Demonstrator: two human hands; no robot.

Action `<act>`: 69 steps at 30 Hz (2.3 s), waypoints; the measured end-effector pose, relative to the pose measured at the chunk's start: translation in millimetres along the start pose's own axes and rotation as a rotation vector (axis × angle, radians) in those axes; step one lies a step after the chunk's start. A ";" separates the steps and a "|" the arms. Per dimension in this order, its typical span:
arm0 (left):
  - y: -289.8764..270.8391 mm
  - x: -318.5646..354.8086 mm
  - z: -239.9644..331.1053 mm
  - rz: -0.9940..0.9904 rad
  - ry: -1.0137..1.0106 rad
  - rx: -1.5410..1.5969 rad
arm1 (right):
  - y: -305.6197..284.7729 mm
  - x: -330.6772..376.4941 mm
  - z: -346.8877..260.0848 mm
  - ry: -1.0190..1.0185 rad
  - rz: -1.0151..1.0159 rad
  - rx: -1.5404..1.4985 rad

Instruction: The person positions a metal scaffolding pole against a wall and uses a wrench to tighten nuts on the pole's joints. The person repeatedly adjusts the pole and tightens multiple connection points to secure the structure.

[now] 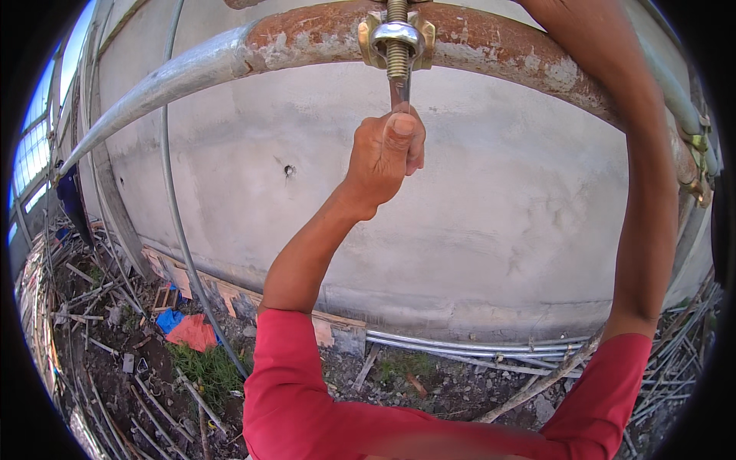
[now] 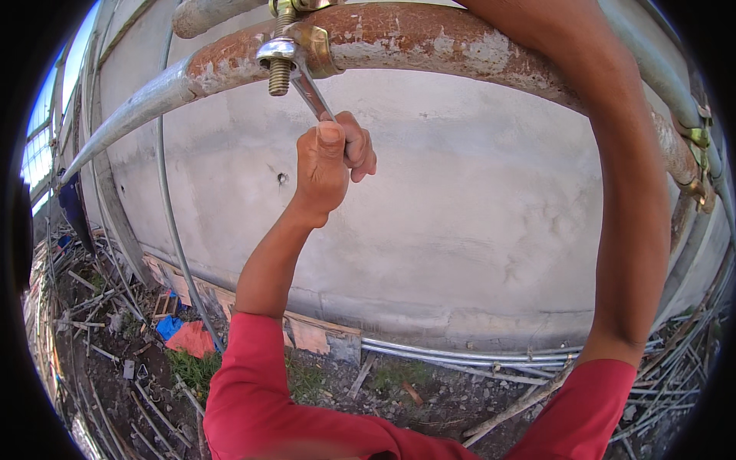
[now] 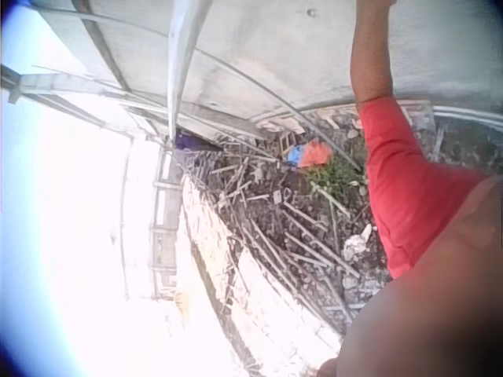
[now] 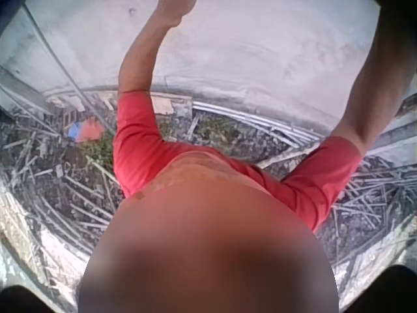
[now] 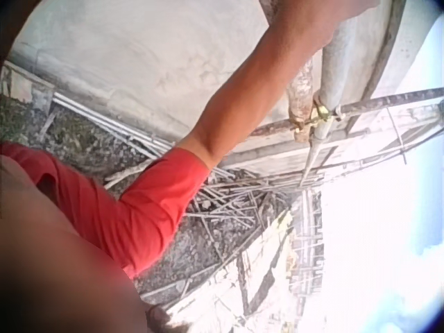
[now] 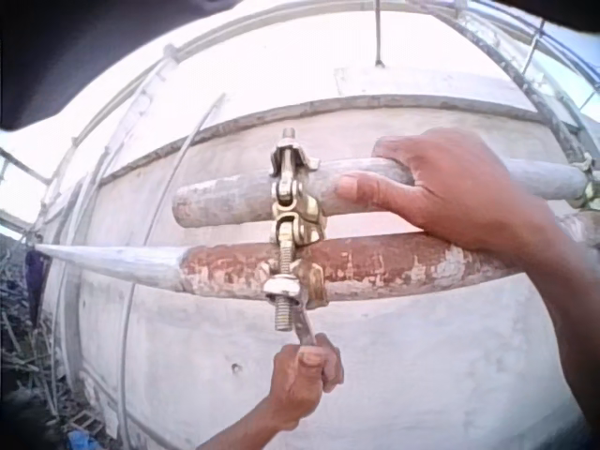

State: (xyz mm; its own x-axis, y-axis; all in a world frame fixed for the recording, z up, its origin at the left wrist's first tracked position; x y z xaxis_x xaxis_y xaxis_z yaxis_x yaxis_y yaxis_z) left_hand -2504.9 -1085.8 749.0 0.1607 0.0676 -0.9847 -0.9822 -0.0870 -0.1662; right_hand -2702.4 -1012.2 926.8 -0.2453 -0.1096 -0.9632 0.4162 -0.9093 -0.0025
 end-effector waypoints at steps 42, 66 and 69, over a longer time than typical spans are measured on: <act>75.7 -18.0 -14.1 0.288 0.157 0.302 | -1.5 6.5 -6.2 -0.184 0.069 -0.055; -42.2 16.5 25.3 -0.006 -0.003 -0.308 | -0.2 0.4 -2.8 -0.109 0.008 -0.062; -26.4 21.4 21.1 0.098 -0.087 -0.203 | 4.9 -2.3 0.4 -0.147 0.023 -0.064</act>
State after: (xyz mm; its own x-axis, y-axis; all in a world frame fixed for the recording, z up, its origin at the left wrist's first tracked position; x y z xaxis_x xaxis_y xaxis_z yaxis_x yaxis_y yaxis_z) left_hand -2477.6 -1061.1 733.4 0.0481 0.1335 -0.9899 -0.9518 -0.2945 -0.0860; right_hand -2700.2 -1016.6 929.2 -0.3585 -0.1914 -0.9137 0.4769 -0.8789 -0.0030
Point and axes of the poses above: each hand's wrist, its own x-axis away from the middle knuckle, its own y-axis out of the palm, z = x × y, the point moved 3 cm from there along -x, towards the middle knuckle, and after that the axes turned 9 degrees about y, right-handed, at the moved point
